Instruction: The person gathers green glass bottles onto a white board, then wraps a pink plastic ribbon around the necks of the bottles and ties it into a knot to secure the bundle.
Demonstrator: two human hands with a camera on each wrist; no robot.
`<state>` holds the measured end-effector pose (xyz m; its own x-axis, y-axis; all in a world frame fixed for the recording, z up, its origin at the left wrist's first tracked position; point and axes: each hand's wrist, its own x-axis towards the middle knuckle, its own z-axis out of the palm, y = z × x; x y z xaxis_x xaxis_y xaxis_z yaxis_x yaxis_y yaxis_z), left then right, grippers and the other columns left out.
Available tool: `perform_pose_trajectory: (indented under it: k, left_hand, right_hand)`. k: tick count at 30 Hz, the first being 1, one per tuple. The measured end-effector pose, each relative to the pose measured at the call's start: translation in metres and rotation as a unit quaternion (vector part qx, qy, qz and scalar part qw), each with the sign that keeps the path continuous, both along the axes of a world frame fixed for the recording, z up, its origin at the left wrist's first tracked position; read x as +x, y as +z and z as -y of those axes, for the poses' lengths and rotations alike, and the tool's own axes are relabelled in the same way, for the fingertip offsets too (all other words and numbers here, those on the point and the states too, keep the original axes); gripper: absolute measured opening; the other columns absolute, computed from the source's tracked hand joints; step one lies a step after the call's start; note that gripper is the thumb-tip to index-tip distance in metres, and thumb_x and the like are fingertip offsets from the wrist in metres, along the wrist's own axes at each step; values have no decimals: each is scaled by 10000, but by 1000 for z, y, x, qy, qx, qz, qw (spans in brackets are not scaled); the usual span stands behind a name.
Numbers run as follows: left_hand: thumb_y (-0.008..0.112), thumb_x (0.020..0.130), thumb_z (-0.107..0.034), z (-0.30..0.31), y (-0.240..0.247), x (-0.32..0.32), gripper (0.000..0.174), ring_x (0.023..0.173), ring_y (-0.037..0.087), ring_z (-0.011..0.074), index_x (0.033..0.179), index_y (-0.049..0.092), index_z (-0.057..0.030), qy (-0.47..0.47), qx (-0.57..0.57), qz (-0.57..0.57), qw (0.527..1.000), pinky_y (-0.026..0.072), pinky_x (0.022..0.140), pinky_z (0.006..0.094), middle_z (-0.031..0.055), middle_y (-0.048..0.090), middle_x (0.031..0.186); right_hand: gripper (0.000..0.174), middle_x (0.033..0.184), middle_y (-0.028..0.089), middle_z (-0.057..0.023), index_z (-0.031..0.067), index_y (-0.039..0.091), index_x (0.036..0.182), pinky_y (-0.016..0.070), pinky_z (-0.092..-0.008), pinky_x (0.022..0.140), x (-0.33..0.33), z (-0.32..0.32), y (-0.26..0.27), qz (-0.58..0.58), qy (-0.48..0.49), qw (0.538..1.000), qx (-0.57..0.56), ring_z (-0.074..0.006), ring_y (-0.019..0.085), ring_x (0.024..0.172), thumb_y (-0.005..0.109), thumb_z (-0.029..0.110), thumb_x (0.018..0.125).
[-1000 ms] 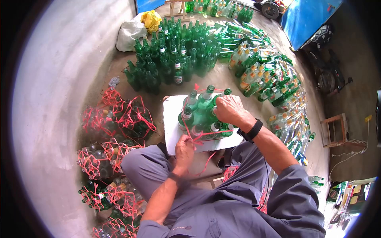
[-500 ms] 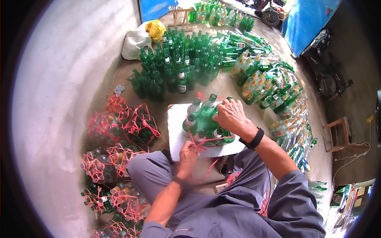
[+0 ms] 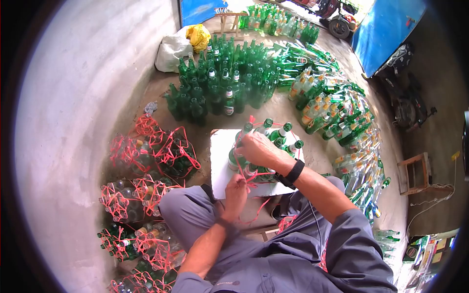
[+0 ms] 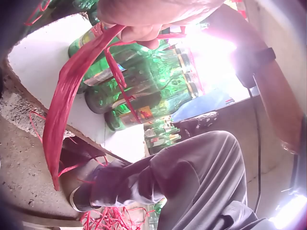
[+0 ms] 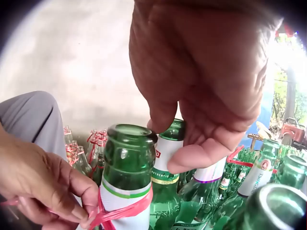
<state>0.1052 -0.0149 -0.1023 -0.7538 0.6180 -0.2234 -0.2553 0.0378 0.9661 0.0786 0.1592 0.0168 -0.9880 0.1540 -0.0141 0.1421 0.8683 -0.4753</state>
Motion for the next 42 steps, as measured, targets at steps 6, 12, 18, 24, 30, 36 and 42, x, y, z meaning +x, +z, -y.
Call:
perform_pose_trajectory:
  k: [6,12,18,24,30,36,42]
  left_hand:
    - [502,979,-46,-2,-3,2,107,615,508,89,884,547,-31,7,44,-19,999,383,566,250,18,545,677]
    - [498,981,-36,0,-4,1,112,630,514,88,876,535,-38,-2,28,-18,999,382,571,241,8,535,701]
    - [496,987,-74,2,1,1,118,631,512,86,886,550,-47,-9,-7,-45,999,389,577,258,18,550,673]
    - [502,988,-119,1,-1,-2,136,622,507,84,894,570,-47,-11,-28,-22,999,385,574,260,14,569,664]
    - [511,989,-126,1,-3,0,122,620,494,76,910,573,-56,-5,-2,8,1000,373,570,247,7,556,678]
    - [540,998,-118,2,-14,-2,107,646,533,87,913,566,-57,-22,47,6,999,420,593,245,5,548,750]
    - [551,1000,-122,4,-16,-4,92,631,528,80,936,569,-59,-33,36,21,999,375,537,231,2,547,751]
  right_hand:
    - [290,726,625,-305,-113,603,735,523,-497,697,2,9,8,0,-36,997,-69,-457,649,741,642,168,794]
    - [319,766,631,-316,-121,606,823,524,-499,715,4,21,12,20,-109,992,-66,-457,653,783,630,196,804]
    - [395,753,660,-258,-28,700,799,534,-482,691,8,-3,20,35,-4,997,-62,-414,672,714,675,365,833]
    - [312,875,703,-218,34,728,997,546,-451,769,13,-41,41,-42,-135,988,64,-372,690,857,723,299,833]
    - [350,894,724,-171,33,731,1035,553,-415,801,37,-72,68,-6,-144,989,34,-337,701,868,699,339,867]
    - [344,861,728,-160,-2,729,984,544,-384,727,114,-129,106,26,-152,985,82,-296,708,784,684,320,873]
    - [358,797,687,-200,22,722,804,538,-439,746,228,-218,77,104,-312,940,93,-371,676,791,667,375,837]
